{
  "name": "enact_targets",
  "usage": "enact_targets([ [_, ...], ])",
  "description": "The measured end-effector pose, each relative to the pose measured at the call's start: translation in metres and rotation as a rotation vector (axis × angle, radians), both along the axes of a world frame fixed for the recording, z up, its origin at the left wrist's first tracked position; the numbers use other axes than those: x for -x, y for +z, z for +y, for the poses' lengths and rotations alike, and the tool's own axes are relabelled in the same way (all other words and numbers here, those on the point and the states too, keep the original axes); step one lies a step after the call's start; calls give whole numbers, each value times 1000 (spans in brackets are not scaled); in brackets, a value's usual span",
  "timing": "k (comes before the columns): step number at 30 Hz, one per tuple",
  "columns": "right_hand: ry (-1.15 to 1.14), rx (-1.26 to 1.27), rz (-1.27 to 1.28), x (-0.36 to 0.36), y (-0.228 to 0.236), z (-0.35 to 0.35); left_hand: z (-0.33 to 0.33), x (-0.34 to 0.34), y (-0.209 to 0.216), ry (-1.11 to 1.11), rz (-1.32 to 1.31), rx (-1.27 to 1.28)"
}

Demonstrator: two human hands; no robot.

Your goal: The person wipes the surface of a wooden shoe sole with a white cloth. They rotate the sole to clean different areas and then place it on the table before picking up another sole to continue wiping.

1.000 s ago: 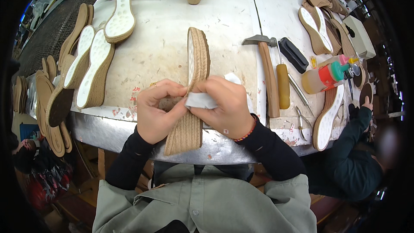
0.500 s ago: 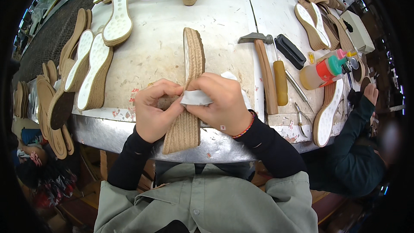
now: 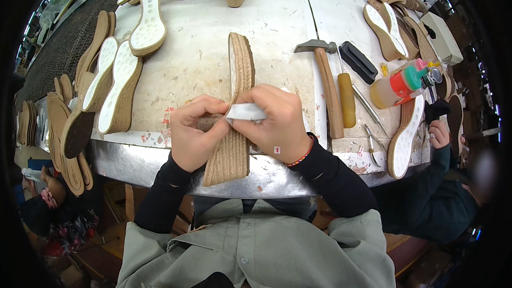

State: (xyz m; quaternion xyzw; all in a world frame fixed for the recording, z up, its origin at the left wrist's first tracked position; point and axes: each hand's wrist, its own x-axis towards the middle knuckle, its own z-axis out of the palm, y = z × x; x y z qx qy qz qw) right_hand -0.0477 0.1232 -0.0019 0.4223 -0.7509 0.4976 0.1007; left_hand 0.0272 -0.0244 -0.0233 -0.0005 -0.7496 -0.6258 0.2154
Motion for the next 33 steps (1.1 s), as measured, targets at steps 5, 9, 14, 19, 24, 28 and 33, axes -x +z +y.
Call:
enact_targets([
  [5,-7,-93,-51,0,8,7,0,-1,0,10,-33,-63],
  [9,-31,-80,-240,1,11,19,1,-2,-3,19,-41,-60],
  [14,58,-44,35,0,3,11,5,-2,1,21,-53,-119],
  [19,73,3,83,2,0,-4,0,0,-1,-15,22,-12],
  [24,44,-80,61,3,1,5,2,0,0,-23,-26,-69],
  [28,78,-47,100,5,2,-1,0,0,1,-14,12,-6],
  [33,106,-34,66,5,6,-2,2,1,0,-27,13,-67],
])
